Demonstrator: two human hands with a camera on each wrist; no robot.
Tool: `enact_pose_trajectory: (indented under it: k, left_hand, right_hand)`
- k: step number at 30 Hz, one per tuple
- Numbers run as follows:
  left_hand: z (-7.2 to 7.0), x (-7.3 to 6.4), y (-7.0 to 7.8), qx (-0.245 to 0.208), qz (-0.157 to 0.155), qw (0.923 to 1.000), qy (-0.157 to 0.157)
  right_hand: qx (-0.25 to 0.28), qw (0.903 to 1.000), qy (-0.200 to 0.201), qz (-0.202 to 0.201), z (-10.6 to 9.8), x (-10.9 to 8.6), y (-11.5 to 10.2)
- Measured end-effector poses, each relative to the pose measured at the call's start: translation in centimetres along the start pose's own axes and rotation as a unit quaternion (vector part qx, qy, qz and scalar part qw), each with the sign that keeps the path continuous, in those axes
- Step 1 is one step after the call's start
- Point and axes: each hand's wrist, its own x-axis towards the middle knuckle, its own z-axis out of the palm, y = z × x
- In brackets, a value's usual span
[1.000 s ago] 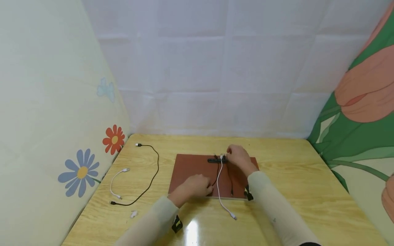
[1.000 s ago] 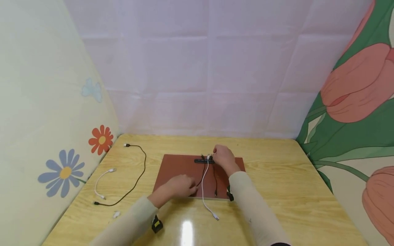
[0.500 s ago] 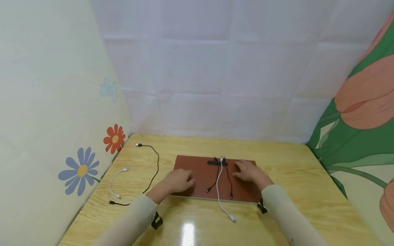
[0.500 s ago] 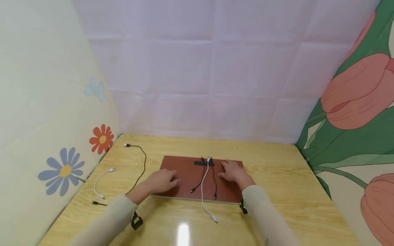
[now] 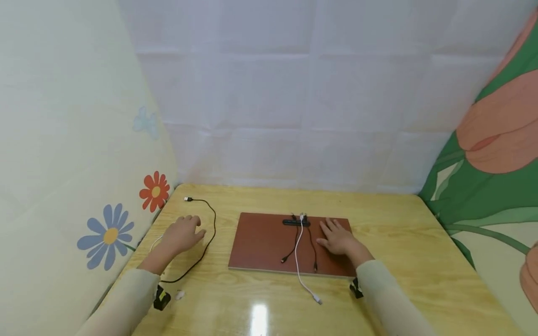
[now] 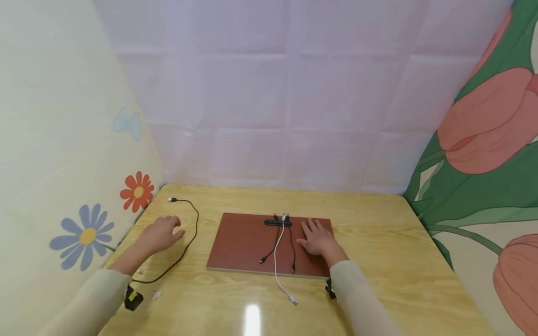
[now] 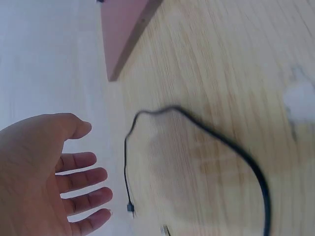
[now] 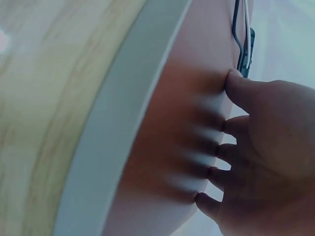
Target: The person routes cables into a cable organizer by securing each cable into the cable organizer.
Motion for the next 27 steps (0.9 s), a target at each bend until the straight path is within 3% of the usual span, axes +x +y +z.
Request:
enact_pose_trajectory:
  k: [6, 12, 21, 27]
  left_hand:
    - [-0.2, -1.6, -3.4, -0.001, -0.038, 0.9993, 0.004]
    - [0.0, -2.8, -6.0, -0.024, -0.075, 0.9967, -0.017]
    - [-0.1, -3.1, -8.2, -0.032, -0.111, 0.9918, -0.054]
    - [0.1, -3.3, -9.3, -0.025, -0.107, 0.9917, -0.067]
  right_hand:
    - [0.002, 1.0000, 0.000, 0.008, 0.5, 0.0, -0.2]
    - [0.007, 0.9999, -0.002, 0.016, 0.8, 0.2, -0.5]
    - [0.003, 0.9997, -0.005, 0.023, 0.6, 0.4, -1.0]
    - [-0.001, 0.9996, -0.003, 0.026, 0.4, 0.6, -1.2]
